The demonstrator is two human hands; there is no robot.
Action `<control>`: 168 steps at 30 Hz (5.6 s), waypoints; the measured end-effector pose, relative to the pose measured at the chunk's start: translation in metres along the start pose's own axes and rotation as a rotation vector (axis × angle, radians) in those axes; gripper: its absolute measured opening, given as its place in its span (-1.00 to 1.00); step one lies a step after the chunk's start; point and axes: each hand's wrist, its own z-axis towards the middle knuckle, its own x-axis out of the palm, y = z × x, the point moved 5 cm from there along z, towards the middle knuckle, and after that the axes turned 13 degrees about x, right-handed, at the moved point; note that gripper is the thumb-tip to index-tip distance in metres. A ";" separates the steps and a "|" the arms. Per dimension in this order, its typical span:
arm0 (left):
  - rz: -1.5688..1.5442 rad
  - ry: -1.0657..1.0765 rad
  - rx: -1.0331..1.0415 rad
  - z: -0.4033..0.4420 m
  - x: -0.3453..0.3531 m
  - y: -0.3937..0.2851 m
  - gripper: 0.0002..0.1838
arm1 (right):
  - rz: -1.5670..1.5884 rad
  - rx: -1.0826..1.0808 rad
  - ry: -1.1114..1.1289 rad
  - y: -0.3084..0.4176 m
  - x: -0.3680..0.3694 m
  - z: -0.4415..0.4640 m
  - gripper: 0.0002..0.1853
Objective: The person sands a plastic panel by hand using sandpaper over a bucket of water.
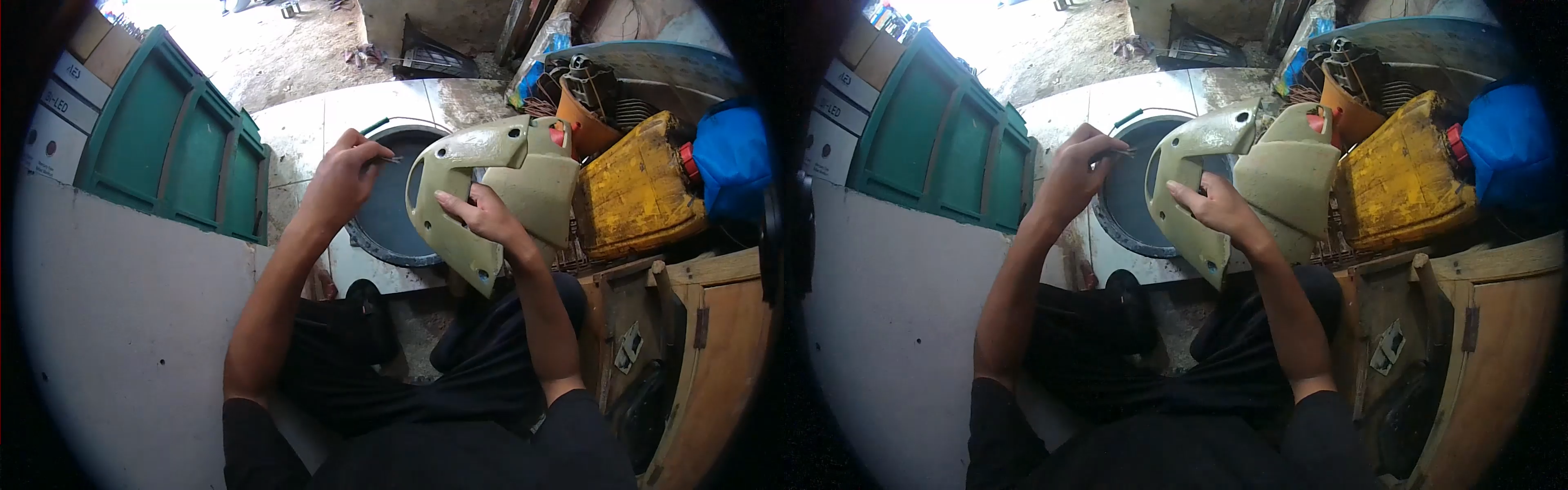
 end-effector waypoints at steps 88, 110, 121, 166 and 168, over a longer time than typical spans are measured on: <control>0.011 0.468 0.160 -0.036 0.059 -0.045 -0.70 | -0.263 -0.040 0.121 0.009 -0.041 -0.010 -0.50; 0.265 0.263 0.142 -0.029 0.040 -0.050 -0.73 | -0.179 -0.039 0.083 0.013 -0.043 -0.009 -0.57; 0.097 0.338 0.081 -0.030 0.045 -0.050 -0.69 | -0.214 -0.060 0.035 0.015 -0.042 -0.012 -0.56; 0.158 0.492 0.225 -0.037 0.055 -0.054 -0.68 | -0.285 0.002 0.219 0.009 -0.041 -0.012 -0.48; 0.456 0.462 0.181 -0.029 0.046 -0.058 -0.67 | -0.296 0.059 0.275 0.011 -0.041 -0.013 -0.52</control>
